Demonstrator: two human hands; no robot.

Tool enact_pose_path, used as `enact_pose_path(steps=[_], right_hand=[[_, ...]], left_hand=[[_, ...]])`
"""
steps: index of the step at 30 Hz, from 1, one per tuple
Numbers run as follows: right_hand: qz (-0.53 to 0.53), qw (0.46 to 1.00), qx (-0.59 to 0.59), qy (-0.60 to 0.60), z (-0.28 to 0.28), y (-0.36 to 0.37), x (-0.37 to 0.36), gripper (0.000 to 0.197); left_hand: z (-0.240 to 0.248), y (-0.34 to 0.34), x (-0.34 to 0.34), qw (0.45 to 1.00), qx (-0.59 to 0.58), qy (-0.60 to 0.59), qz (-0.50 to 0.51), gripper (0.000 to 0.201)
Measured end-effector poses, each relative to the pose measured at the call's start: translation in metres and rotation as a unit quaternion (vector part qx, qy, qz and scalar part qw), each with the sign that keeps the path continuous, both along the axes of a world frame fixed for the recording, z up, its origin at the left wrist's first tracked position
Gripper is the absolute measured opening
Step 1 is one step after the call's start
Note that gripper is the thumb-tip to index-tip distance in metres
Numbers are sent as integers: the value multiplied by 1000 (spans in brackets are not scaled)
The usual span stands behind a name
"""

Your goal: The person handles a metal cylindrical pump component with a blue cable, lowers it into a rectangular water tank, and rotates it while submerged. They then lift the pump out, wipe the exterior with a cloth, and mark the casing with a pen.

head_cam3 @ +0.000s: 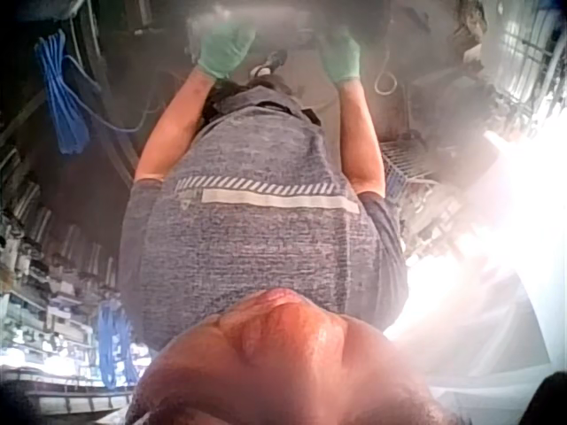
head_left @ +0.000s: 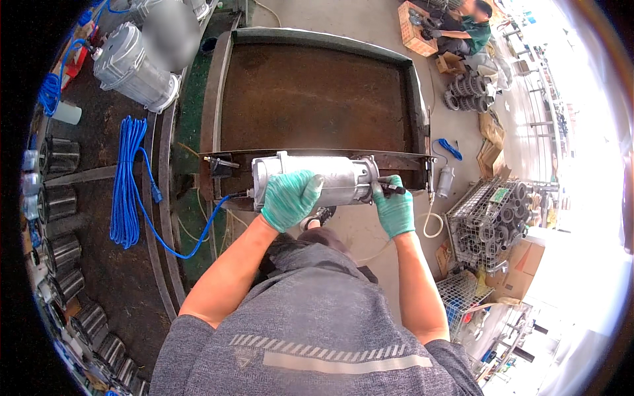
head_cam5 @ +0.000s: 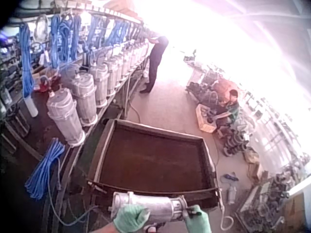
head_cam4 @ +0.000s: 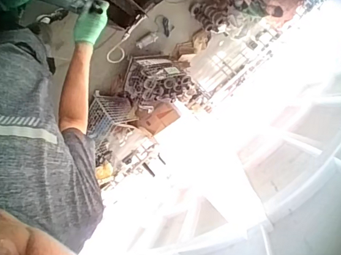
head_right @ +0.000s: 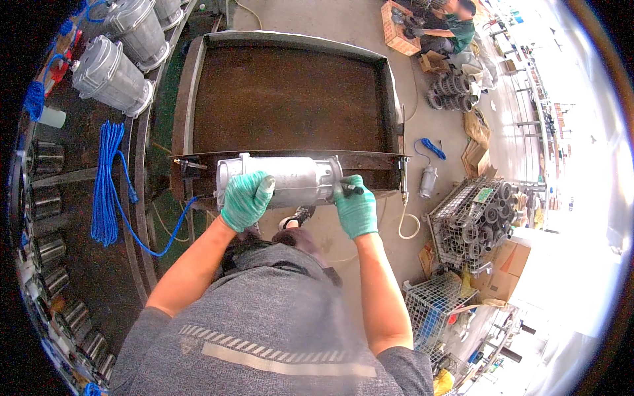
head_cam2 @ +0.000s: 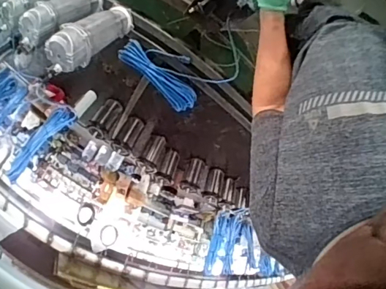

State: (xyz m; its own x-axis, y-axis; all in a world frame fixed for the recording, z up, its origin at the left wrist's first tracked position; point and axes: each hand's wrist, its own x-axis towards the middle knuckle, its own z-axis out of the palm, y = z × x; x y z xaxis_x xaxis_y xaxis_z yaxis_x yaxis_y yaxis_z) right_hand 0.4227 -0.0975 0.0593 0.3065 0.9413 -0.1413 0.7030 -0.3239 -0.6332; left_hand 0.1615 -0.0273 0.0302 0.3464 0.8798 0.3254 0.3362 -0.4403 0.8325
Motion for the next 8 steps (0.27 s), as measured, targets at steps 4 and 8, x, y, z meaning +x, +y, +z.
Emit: enact_pose_path(steps=[4, 8], right_hand=[[44, 997, -26, -53, 2, 11, 6, 27], [53, 998, 13, 23, -11, 3, 9, 28]], left_hand=[[0, 0, -1, 1000, 5, 2, 1, 37], [-2, 0, -1, 1000, 5, -4, 5, 36]])
